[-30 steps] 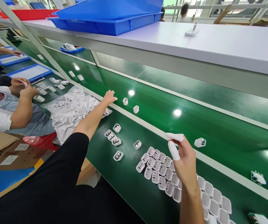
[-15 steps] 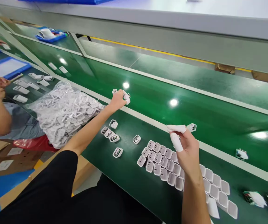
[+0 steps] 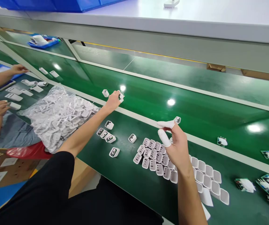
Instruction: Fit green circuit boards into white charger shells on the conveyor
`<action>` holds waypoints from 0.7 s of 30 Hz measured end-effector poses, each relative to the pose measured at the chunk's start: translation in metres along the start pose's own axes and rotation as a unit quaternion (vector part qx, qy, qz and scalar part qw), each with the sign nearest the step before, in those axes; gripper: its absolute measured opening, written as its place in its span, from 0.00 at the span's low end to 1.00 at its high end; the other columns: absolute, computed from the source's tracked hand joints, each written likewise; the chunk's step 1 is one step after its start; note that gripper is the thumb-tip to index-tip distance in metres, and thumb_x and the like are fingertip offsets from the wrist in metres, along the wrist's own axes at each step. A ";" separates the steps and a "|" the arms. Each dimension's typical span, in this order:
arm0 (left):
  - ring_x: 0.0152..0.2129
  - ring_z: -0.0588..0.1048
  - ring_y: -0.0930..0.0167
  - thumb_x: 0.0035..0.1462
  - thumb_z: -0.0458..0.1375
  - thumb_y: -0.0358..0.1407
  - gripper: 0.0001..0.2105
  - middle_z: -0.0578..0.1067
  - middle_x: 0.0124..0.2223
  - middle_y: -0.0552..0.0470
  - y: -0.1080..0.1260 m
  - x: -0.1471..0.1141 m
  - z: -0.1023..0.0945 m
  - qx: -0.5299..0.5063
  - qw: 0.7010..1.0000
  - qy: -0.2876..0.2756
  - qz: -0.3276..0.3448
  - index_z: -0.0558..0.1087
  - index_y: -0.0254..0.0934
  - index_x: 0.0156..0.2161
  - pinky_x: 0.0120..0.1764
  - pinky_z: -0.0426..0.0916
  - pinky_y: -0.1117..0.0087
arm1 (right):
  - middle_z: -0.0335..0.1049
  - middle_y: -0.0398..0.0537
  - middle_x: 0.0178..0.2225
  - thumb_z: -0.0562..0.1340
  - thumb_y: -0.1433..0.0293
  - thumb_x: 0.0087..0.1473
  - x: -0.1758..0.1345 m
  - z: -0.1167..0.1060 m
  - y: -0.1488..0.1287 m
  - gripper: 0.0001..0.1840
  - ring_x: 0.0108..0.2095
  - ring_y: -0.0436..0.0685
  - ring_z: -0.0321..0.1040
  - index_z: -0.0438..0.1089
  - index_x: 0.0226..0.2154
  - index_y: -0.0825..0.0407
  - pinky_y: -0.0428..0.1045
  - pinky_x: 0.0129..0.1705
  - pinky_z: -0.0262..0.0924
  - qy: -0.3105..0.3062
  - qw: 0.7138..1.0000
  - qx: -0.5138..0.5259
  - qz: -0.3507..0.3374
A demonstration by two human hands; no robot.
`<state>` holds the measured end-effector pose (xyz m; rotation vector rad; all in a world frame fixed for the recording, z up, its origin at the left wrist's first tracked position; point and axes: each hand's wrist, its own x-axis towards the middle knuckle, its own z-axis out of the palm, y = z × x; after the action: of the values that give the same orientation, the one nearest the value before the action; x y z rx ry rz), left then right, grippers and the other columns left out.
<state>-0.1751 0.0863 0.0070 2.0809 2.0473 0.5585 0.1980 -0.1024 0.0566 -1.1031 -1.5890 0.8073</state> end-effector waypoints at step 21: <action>0.41 0.87 0.65 0.62 0.77 0.28 0.28 0.84 0.49 0.46 0.129 -0.206 -0.018 -0.185 0.899 0.283 0.279 0.77 0.38 0.64 0.43 0.88 0.64 | 0.81 0.50 0.56 0.71 0.66 0.73 -0.007 0.055 0.000 0.32 0.50 0.60 0.81 0.73 0.74 0.33 0.60 0.54 0.86 -0.078 0.990 0.080 -0.087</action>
<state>-0.0598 -0.1254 0.0421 2.4196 1.3271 1.6659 0.1463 -0.1076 0.0388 -0.7913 -1.6917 0.9025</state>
